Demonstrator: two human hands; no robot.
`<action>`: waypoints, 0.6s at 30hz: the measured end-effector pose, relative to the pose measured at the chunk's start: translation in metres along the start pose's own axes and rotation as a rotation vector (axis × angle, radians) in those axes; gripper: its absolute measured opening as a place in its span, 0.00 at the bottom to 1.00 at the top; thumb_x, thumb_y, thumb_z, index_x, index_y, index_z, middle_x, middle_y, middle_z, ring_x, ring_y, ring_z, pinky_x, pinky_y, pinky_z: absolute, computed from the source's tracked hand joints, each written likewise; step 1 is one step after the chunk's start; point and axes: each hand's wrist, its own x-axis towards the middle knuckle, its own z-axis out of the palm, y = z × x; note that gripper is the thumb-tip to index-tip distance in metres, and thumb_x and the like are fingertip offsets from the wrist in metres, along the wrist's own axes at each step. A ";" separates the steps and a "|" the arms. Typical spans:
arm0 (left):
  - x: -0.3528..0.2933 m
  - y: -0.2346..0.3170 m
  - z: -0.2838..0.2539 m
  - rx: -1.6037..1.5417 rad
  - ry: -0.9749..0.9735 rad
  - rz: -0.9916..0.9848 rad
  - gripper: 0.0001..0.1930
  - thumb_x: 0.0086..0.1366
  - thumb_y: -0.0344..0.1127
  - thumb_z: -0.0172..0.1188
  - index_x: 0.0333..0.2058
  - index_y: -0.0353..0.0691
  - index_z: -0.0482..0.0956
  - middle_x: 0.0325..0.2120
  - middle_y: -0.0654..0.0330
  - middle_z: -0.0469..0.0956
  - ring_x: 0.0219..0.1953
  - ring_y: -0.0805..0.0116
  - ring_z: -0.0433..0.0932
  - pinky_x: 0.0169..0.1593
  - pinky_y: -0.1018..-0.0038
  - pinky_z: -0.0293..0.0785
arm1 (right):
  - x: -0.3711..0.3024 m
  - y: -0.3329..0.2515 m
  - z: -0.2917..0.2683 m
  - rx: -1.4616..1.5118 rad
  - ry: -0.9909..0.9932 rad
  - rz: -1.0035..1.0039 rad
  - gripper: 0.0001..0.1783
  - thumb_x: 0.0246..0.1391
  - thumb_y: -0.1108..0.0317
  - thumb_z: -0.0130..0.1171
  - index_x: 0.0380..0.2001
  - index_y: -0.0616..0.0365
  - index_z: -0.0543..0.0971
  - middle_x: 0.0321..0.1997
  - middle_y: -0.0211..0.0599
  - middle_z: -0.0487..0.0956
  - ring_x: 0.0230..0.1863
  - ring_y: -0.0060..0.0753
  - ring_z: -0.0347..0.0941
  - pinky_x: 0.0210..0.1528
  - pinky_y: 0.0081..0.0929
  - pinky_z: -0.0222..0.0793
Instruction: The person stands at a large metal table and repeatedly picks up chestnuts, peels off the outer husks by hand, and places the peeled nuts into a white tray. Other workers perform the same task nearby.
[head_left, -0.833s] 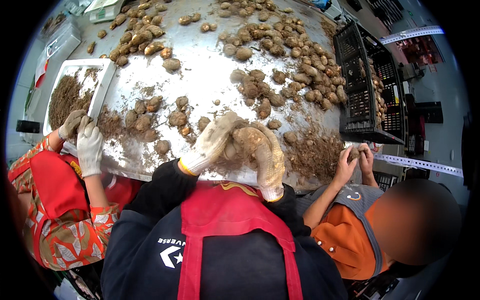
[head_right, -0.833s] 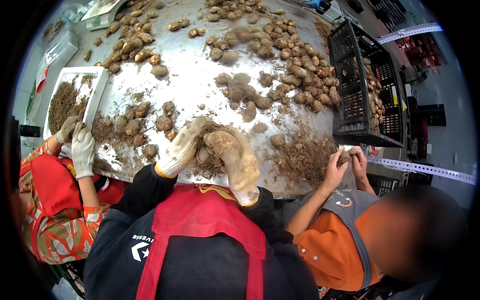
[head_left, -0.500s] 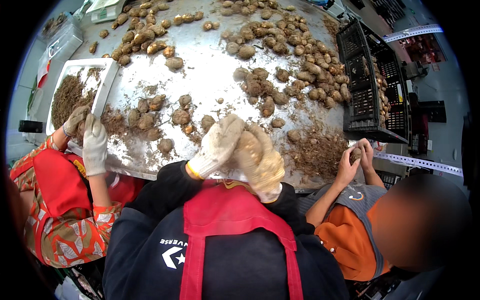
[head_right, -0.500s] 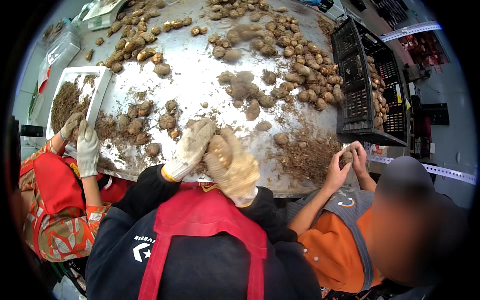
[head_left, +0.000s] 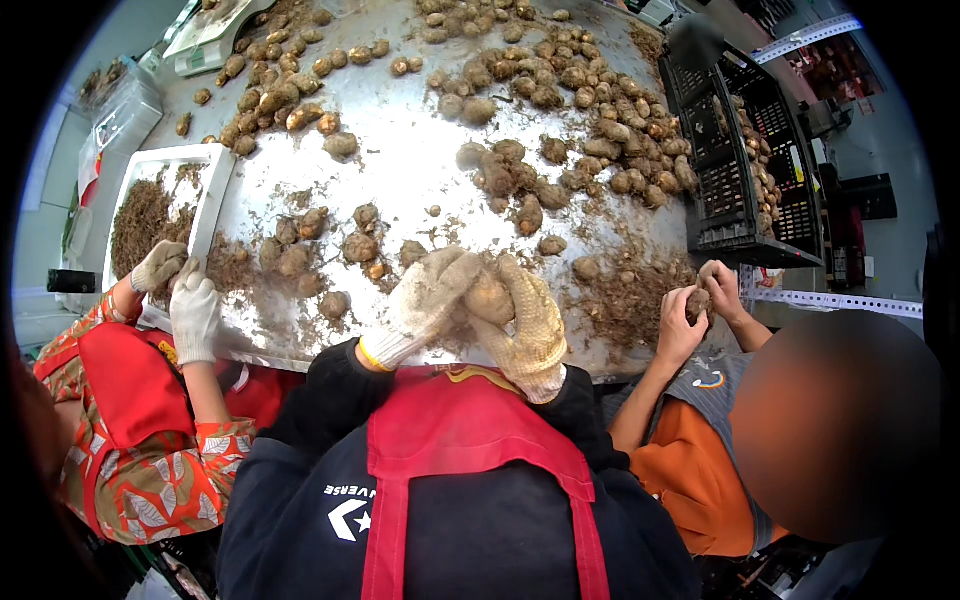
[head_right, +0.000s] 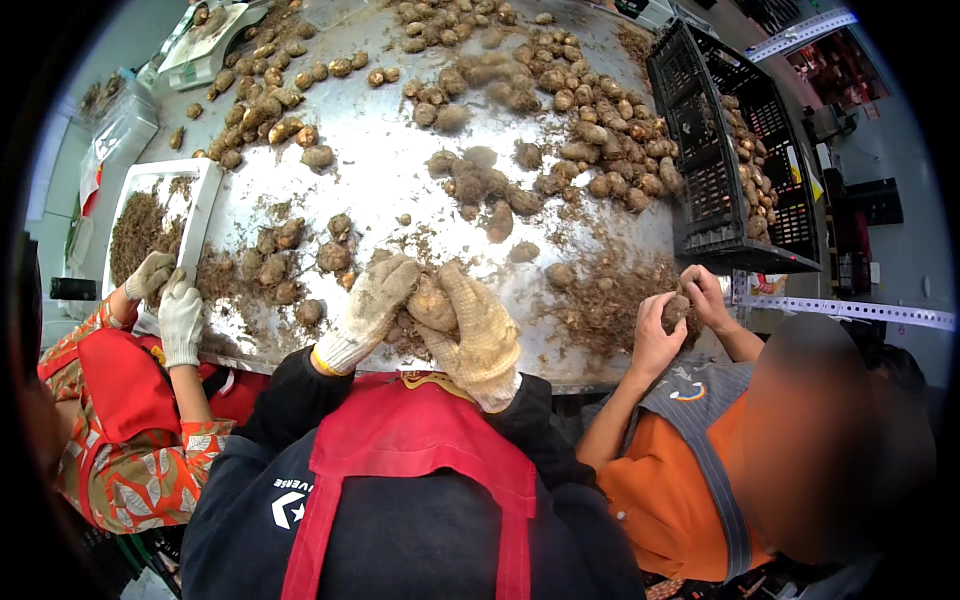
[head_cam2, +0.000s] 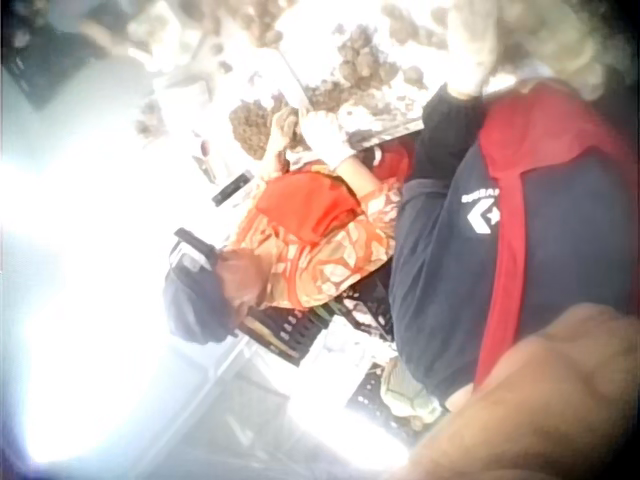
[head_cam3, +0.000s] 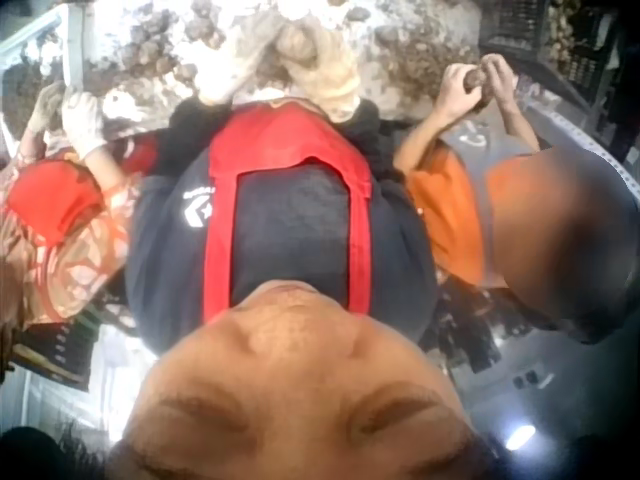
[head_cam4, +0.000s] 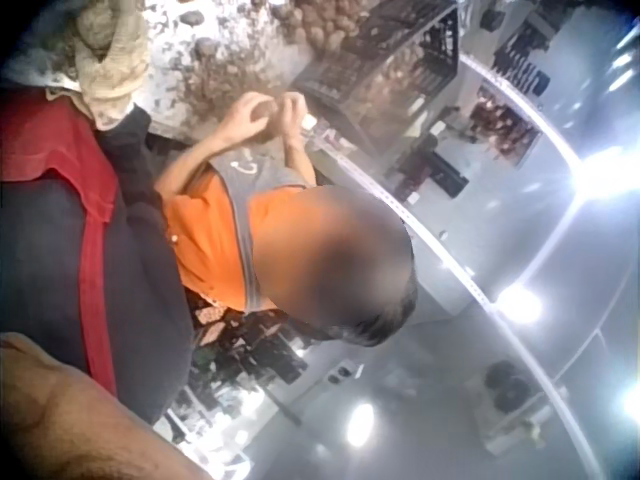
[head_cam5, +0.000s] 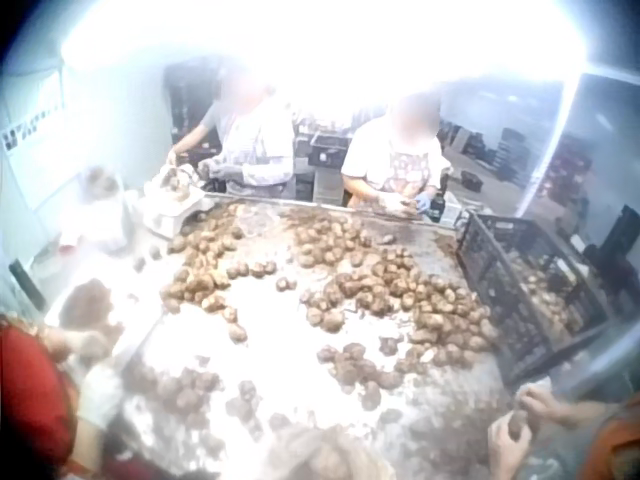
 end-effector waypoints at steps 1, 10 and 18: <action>-0.001 0.003 0.001 0.086 0.023 0.091 0.16 0.69 0.42 0.48 0.45 0.34 0.73 0.38 0.48 0.74 0.39 0.58 0.76 0.38 0.66 0.73 | 0.000 -0.003 0.000 0.065 -0.008 0.088 0.43 0.40 0.69 0.72 0.60 0.63 0.64 0.49 0.53 0.75 0.49 0.54 0.75 0.49 0.37 0.73; -0.014 -0.024 0.007 -0.351 0.049 -0.299 0.17 0.70 0.43 0.47 0.45 0.35 0.73 0.31 0.60 0.75 0.27 0.76 0.70 0.28 0.80 0.66 | -0.001 -0.016 -0.002 0.243 -0.092 0.233 0.37 0.45 0.64 0.70 0.58 0.61 0.66 0.48 0.50 0.77 0.47 0.50 0.76 0.49 0.37 0.72; -0.006 0.003 0.009 0.099 -0.141 -0.344 0.25 0.63 0.56 0.55 0.41 0.37 0.77 0.28 0.50 0.79 0.33 0.61 0.80 0.39 0.68 0.75 | -0.015 -0.011 -0.016 -0.098 -0.214 -0.049 0.42 0.41 0.71 0.65 0.62 0.66 0.61 0.45 0.46 0.76 0.42 0.49 0.73 0.42 0.38 0.71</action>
